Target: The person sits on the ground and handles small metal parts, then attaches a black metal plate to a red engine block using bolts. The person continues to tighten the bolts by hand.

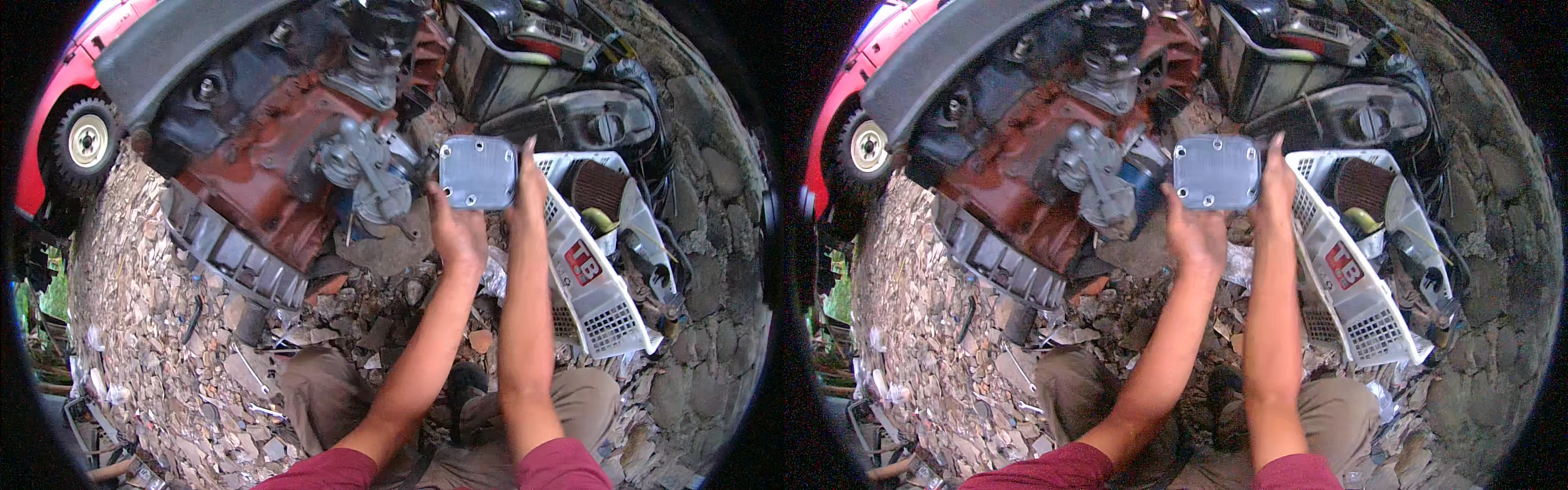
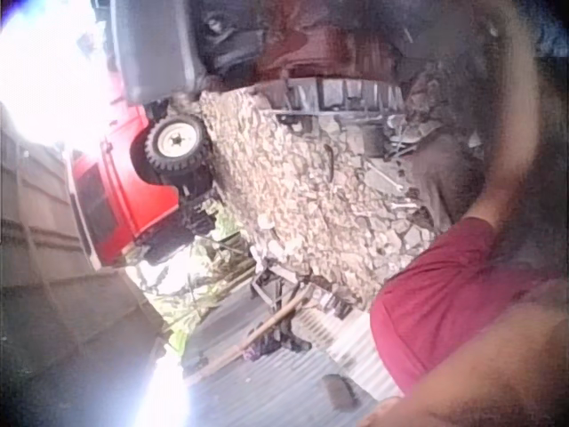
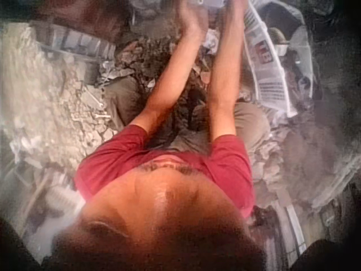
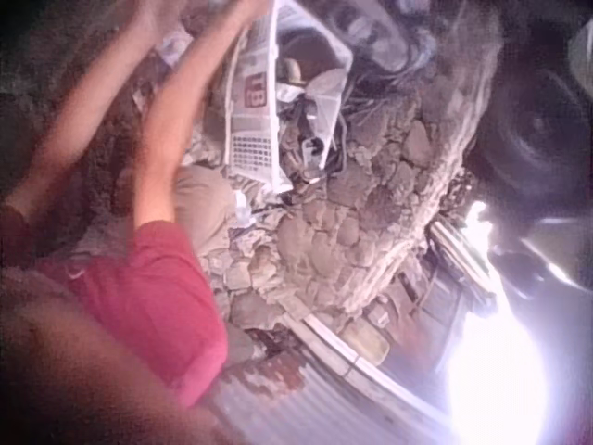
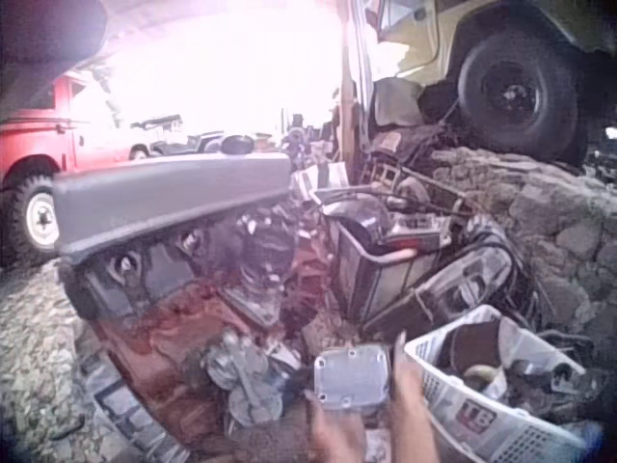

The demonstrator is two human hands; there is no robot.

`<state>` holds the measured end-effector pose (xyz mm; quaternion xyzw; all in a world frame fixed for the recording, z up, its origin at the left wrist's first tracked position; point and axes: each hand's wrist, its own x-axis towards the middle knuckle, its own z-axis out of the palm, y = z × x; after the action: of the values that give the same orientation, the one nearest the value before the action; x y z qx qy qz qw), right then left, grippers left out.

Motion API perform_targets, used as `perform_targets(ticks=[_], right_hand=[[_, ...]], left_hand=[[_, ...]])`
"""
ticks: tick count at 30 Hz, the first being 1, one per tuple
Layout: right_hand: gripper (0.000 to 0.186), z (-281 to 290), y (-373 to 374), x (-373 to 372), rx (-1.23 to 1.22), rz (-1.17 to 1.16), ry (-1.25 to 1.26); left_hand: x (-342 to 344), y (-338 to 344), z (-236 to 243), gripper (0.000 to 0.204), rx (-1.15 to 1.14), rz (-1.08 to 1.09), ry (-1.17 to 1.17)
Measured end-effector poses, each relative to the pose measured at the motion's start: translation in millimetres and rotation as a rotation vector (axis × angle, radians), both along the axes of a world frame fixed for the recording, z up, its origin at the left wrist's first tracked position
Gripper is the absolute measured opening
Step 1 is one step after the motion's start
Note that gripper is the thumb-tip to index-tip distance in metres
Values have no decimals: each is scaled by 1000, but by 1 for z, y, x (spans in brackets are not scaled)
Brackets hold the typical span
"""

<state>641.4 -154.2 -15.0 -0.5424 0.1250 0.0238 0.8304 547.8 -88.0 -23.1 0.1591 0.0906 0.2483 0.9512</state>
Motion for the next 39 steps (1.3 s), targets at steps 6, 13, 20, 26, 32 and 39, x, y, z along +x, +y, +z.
perform_targets(ticks=[6, 13, 20, 26, 32, 39], right_hand=[[63, 132, 7, 114, -513, 187, -253], [75, 212, -4, 160, -1215, 10, -763], [31, 232, 2, 142, -102, 111, -179], [22, 143, -15, 153, 162, 374, -95], [24, 59, -5, 153, 242, 347, -1], [18, 13, 33, 173, 173, 445, -45]], left_hand=[[40, -1, 82, 29, 368, 101, 64], [51, 16, 116, 8, 641, -1, 95], [49, 28, 145, 14, 652, 103, 142], [84, 27, 99, 18, 720, 279, 257], [123, 47, 41, 11, 1082, 397, 490], [157, 79, 4, 13, 1222, 513, 601]])
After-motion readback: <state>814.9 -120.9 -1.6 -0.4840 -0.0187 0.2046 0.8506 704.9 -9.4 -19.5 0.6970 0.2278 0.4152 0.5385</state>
